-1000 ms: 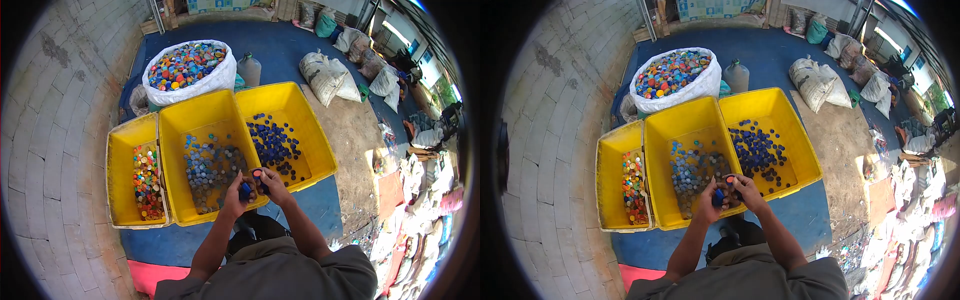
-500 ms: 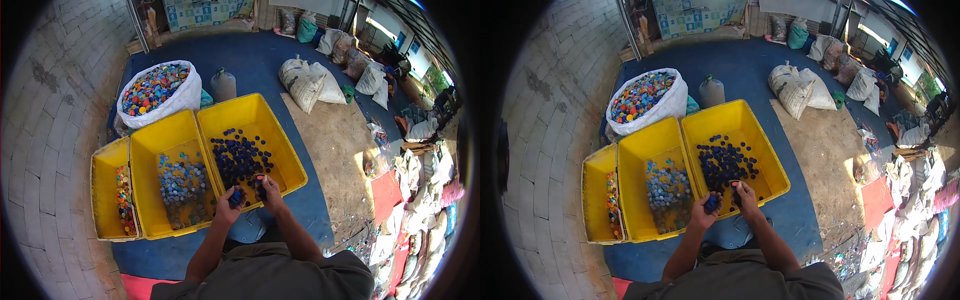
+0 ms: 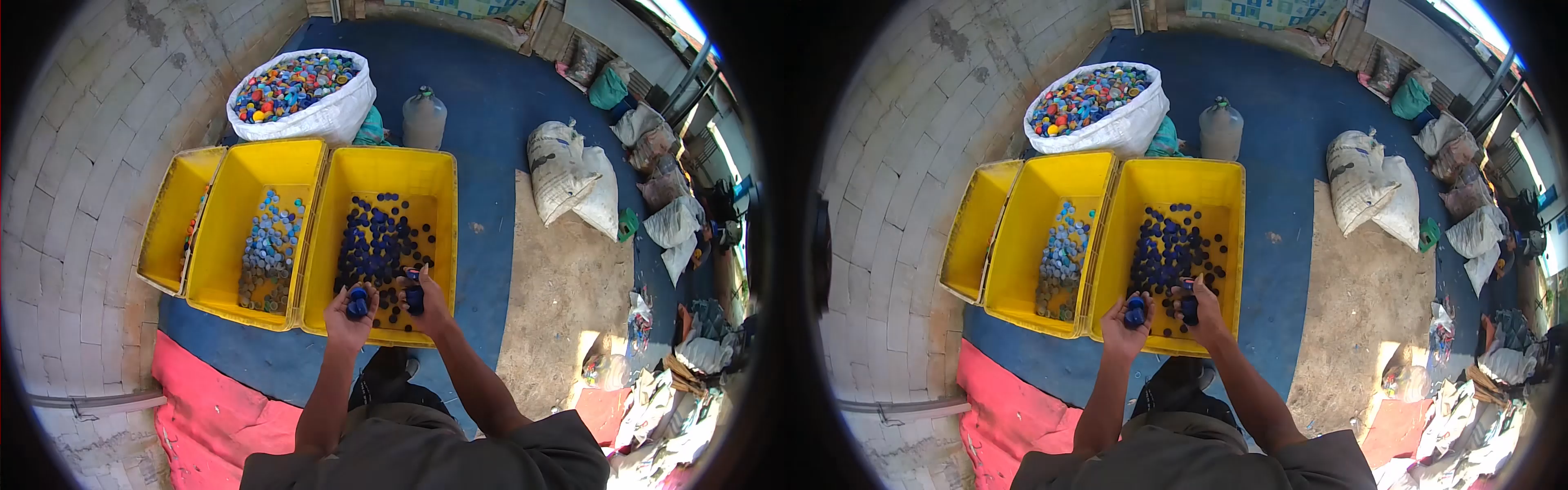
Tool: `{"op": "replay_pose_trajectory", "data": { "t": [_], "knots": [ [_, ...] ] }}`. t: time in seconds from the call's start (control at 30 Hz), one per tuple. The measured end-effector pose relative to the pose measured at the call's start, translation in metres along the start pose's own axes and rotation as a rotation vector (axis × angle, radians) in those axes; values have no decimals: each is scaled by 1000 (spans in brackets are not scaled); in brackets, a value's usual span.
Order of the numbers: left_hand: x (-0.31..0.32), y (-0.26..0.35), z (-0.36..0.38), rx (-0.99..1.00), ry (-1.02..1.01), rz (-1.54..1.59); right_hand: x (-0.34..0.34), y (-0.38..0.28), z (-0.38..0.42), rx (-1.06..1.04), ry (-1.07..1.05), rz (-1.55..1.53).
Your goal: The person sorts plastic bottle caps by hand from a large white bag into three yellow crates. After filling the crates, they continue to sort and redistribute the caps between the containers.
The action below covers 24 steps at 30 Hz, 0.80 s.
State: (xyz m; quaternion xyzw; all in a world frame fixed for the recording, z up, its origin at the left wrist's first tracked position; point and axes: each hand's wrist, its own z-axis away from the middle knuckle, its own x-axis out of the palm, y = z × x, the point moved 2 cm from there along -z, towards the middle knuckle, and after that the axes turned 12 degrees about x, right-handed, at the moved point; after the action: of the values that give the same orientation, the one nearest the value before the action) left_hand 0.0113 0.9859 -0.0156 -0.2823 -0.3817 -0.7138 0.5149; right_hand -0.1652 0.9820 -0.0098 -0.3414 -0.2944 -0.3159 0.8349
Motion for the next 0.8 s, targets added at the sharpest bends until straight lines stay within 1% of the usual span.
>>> {"op": "replay_pose_trajectory", "data": {
  "t": [0.03,0.07,0.13,0.23,0.27,0.37,0.4,0.47,0.57,0.6,0.7,0.8],
  "knots": [
    [1,-5,-3,33,7,36,-4,-7,-8,11,-20,27],
    [4,-9,-9,64,8,72,-3,-16,-19,-46,10,165],
    [11,-13,-18,138,82,-79,-2,-30,-42,-173,66,439],
    [12,-25,-34,312,282,-172,-29,-54,-79,-879,518,1322],
    [12,-30,-39,377,363,-182,-41,-63,-83,-846,573,1304],
    [-2,-45,-37,307,475,-51,-58,-102,-60,-126,326,691],
    [-4,-49,-34,319,477,-30,-51,-113,-42,-74,292,537],
    [-4,-69,-27,340,464,21,-80,-122,-41,20,216,428],
    [-3,-102,-25,370,326,120,-99,-138,-40,130,102,320],
    [17,-111,-18,370,306,151,-100,-142,-42,163,65,287],
    [18,-143,-29,315,329,117,-91,-159,-45,256,-18,313],
    [33,-171,-50,270,382,75,-98,-179,-62,300,-2,365]
  ]
}}
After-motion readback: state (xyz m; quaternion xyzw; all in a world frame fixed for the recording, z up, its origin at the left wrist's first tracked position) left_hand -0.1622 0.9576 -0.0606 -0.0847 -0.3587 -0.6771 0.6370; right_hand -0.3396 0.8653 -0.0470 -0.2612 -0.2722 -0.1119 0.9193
